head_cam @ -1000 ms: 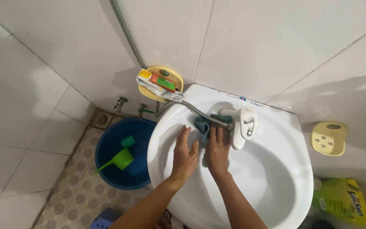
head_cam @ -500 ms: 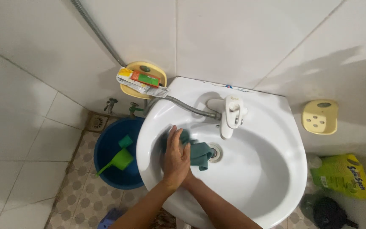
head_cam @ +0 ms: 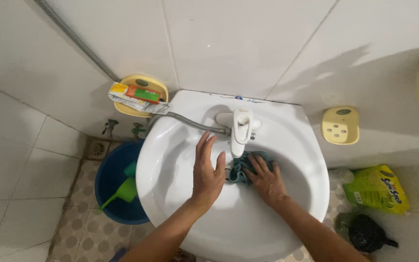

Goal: Cleaning a bathroom sink and faucet using a cleaning cloth and water.

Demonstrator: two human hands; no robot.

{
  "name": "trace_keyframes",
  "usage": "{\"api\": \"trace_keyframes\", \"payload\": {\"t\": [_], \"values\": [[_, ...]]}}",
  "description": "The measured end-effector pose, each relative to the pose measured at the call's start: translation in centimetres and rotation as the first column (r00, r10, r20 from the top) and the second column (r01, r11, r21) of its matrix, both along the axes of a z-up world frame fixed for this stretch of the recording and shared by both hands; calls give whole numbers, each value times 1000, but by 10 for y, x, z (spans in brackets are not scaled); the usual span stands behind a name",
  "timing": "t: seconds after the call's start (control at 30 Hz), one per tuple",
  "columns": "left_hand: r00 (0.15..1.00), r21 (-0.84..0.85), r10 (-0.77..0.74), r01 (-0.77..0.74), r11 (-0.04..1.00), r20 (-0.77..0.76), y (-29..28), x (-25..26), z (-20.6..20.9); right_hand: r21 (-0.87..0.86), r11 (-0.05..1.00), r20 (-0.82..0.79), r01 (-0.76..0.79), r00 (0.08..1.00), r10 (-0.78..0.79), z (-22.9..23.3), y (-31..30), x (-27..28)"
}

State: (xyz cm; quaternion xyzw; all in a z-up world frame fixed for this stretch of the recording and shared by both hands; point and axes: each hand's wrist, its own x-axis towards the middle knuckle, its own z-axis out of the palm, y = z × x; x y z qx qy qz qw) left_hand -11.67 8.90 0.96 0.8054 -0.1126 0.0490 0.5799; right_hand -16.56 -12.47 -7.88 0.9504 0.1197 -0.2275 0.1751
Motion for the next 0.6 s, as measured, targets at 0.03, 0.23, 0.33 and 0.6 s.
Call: {"api": "trace_keyframes", "payload": {"t": [0.03,0.23,0.33,0.6], "values": [[1000,2,-4,4,1000,-2,-5,7,2,2,1000,-2,4,1000,-4,15,8,-4],[982,-13,-59,62,998,178,-39,45,13,172,909,-230,381,912,-339,26,22,-54],[989,-32,-125,128,991,82,-55,62,10,422,836,-220,351,934,-281,-14,-11,-83],[774,-645,-307,-165,746,-554,-85,116,-25,993,96,118,-72,742,-660,183,23,-1]]}}
